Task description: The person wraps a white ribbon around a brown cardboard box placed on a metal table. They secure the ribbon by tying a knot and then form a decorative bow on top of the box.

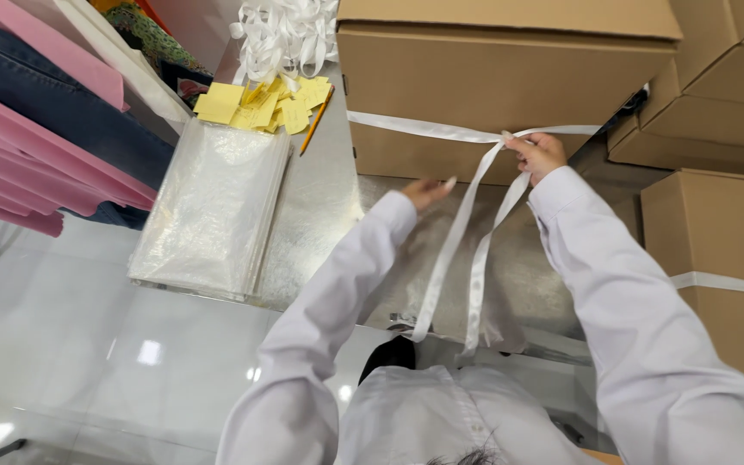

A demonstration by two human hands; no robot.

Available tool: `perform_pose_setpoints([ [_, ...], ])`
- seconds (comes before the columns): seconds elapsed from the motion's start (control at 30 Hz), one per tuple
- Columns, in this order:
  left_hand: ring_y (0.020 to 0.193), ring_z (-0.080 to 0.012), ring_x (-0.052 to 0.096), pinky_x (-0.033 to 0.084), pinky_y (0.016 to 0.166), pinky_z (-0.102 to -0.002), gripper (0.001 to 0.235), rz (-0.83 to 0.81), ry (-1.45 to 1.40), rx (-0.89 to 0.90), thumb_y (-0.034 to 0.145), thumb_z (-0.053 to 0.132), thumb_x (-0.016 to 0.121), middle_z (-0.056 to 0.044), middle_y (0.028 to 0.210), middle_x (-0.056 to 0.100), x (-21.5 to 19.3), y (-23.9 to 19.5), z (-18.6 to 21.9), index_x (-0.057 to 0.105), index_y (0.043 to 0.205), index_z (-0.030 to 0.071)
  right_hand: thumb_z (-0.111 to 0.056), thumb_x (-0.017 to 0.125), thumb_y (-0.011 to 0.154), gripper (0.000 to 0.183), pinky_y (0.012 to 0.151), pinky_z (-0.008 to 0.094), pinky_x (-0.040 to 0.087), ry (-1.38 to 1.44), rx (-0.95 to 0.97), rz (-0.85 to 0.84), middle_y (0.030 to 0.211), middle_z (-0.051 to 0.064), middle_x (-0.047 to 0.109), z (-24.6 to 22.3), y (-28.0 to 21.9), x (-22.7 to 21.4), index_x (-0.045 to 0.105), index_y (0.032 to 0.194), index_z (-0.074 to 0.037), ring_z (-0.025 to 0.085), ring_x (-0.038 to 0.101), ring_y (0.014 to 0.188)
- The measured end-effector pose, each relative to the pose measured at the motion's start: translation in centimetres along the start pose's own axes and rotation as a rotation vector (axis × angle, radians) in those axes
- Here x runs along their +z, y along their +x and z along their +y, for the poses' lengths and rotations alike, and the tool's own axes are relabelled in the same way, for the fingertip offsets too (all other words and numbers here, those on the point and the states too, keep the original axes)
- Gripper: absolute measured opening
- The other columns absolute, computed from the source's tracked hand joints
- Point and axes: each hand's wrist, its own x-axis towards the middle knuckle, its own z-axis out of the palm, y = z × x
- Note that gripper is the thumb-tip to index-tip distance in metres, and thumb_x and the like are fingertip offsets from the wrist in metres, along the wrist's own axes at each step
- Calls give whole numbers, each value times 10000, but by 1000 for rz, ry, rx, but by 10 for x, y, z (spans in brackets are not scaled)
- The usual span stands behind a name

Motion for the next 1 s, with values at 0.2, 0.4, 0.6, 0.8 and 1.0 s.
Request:
perform_pose_setpoints([
  [0.2, 1107, -223, 728, 546, 973, -432, 732, 29, -514, 125, 873, 689, 738, -70, 1149, 767, 31, 48, 52, 565, 1383, 193, -114, 834, 844, 225, 399, 89, 290, 63, 11, -21, 758, 26, 621, -2, -1, -2, 644, 922, -23, -24, 437, 561],
  [0.4, 731, -189, 720, 649, 664, -306, 500, 91, -660, 178, 834, 364, 868, -117, 892, 725, 45, 42, 80, 711, 1147, 7, -154, 856, 840, 276, 401, 94, 300, 49, -6, -35, 792, 59, 675, 7, 5, -3, 652, 946, -1, -29, 434, 566],
  [0.6, 699, -188, 740, 632, 590, -306, 242, 320, -226, 209, 758, 442, 883, -23, 792, 769, 40, 104, 48, 826, 915, 268, -172, 854, 843, 270, 400, 119, 311, -32, -32, -11, 683, 3, 579, 5, 0, -2, 654, 920, -7, 2, 425, 530],
  [0.8, 719, -159, 682, 633, 664, -264, 283, 29, -229, 254, 823, 333, 858, -108, 823, 744, 23, 72, 64, 802, 1010, 128, -179, 853, 844, 290, 433, 111, 313, 24, -5, 2, 694, 2, 583, -2, -9, 1, 653, 949, 4, -4, 453, 559],
  [1.0, 709, -164, 685, 650, 666, -294, 178, -10, -256, 320, 841, 233, 832, -118, 799, 722, 6, 70, 69, 800, 959, 103, -211, 857, 853, 283, 429, 105, 312, 25, -18, 8, 701, -8, 604, 7, 1, -1, 666, 943, -22, -21, 452, 561],
])
